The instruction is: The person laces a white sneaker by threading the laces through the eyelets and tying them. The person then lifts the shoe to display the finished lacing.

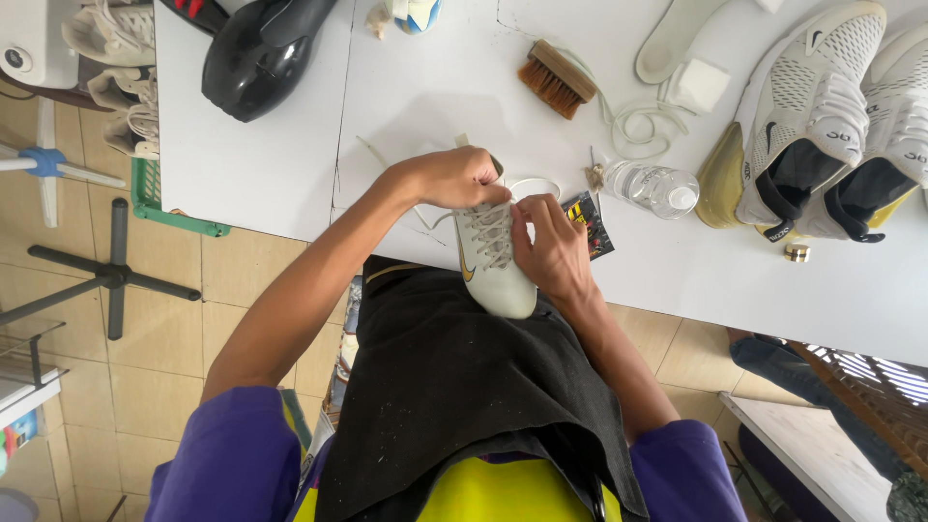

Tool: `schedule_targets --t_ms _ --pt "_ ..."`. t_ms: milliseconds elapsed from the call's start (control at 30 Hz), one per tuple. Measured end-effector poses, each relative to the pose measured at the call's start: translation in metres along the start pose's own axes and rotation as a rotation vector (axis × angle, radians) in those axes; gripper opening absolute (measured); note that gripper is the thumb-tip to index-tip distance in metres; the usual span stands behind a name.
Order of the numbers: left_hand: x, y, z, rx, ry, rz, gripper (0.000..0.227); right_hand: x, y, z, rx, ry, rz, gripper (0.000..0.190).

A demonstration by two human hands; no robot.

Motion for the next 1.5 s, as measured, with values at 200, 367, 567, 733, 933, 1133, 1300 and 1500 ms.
schedule_targets --t_ms 200,367,567,733,933,1133,1300,1500 --pt "-0.022 0.027 -0.014 0.017 0.128 0.006 0.069 0.021 0.008 -0.001 -0.024 0.000 -0.051 0.007" --pt "-0.046 0.029 -0.047 -0.070 0.517 0.107 0.064 0.068 -0.017 -0.067 0.101 0.052 0.099 0.009" --pt "-0.089 0.067 -0.036 -0.151 0.858 0.217 0.055 0.069 -0.038 -0.044 0.173 0.024 0.329 0.010" --pt "-0.102 0.080 -0.031 -0.215 0.928 0.295 0.052 0.066 -0.033 -0.044 0.161 0.039 0.458 0.010" --pt "-0.091 0.085 -0.025 -0.213 0.916 0.336 0.055 0.057 -0.054 -0.035 -0.358 0.082 0.170 0.016" --pt "-0.080 0.067 -0.024 -0.361 0.923 0.360 0.050 0.049 -0.058 -0.025 -0.426 0.143 0.030 0.012" --pt "-0.075 0.054 -0.029 -0.382 0.948 0.393 0.050 0.040 -0.047 -0.026 -0.218 0.059 0.169 0.019" --pt "-0.083 0.072 -0.034 -0.343 0.958 0.437 0.051 0.034 -0.037 -0.020 -0.100 0.059 0.265 0.021"
Point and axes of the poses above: each hand's wrist, its own x-axis towards the middle knuckle, its own z-axis out of the palm, y = z × x, the point moved 10 cm from there along x, towards the middle knuckle, and after that the axes turned 13 degrees about -x, right-handed, at the moved point
